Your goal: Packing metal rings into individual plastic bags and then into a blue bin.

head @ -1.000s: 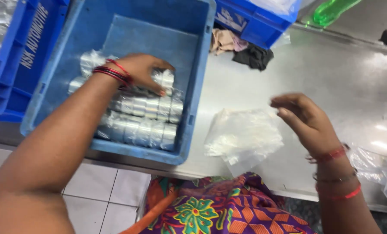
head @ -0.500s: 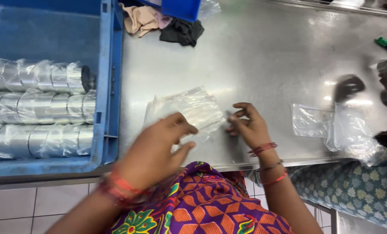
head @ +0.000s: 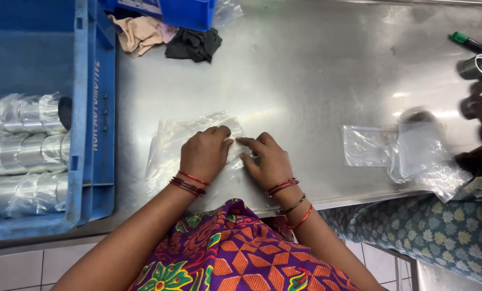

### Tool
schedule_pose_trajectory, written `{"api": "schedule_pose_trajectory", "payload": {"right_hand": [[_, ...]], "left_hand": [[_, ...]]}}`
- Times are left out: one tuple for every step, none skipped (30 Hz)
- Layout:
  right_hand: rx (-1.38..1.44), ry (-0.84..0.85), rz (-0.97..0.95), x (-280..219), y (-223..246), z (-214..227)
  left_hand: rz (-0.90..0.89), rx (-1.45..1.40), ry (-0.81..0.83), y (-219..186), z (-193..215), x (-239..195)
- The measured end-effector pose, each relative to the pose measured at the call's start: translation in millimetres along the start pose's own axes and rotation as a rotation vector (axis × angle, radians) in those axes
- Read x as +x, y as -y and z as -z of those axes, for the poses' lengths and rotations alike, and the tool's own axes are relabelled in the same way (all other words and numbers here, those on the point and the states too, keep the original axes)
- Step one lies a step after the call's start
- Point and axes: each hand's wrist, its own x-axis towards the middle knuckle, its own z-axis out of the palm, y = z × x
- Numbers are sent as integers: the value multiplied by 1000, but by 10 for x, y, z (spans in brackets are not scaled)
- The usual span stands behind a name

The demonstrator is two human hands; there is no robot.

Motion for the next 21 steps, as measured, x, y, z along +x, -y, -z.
{"api": "schedule_pose_trajectory", "payload": {"right_hand": [[-22, 34, -29, -8, -7, -11], [-44, 67, -58, -16, -10, -26], [-40, 70, -55, -6, 2, -18], [-32, 73, -57, 4, 15, -11], [-27, 75, -61, 14, 24, 3], [-25, 76, -58, 19, 25, 7], [-25, 86, -65, 12, 25, 14], [-25, 96, -73, 4, 27, 22], [-24, 96, -71, 7, 29, 25], [-27, 98, -77, 10, 32, 29], [-30, 99, -83, 16, 34, 32], [-28, 98, -83, 22, 28, 27], [-32, 100, -88, 14, 18, 28], [-36, 103, -94, 5, 7, 27], [-36, 101, -95, 15, 2, 30], [-39, 108, -96, 25, -4, 32], [-41, 116, -100, 21, -5, 32], [-40, 117, -103, 22, -9, 40], [-37, 123, -109, 32, -16, 45], [-35, 130, -114, 45, -22, 47], [-35, 131, -119, 42, -30, 49]], "left_hand": [[46, -8, 21, 0, -2, 44], [93, -16, 43, 4, -3, 86], [97, -13, 41, 57, -52, 122], [49, -43, 7, 111, -99, 159], [-2, -75, -28, 160, -152, 200], [0, -73, -30, 195, -179, 240], [-48, -104, -58, 225, -212, 271], [-95, -135, -86, 254, -244, 301], [-95, -134, -87, 249, -246, 335], [-112, -108, -102, 244, -246, 369], [-130, -81, -116, 239, -245, 409], [-130, -78, -116, 205, -195, 413], [-172, -72, -150, 163, -157, 407], [-214, -66, -184, 122, -120, 402], [-216, -65, -183, 129, -113, 400], [-253, -79, -188, 136, -106, 397], [-289, -94, -190, 141, -102, 380], [-289, -95, -186, 184, -128, 355], [-317, -64, -162, 232, -155, 338], [-344, -33, -137, 283, -181, 323], [-345, -35, -133, 277, -165, 327]]}}
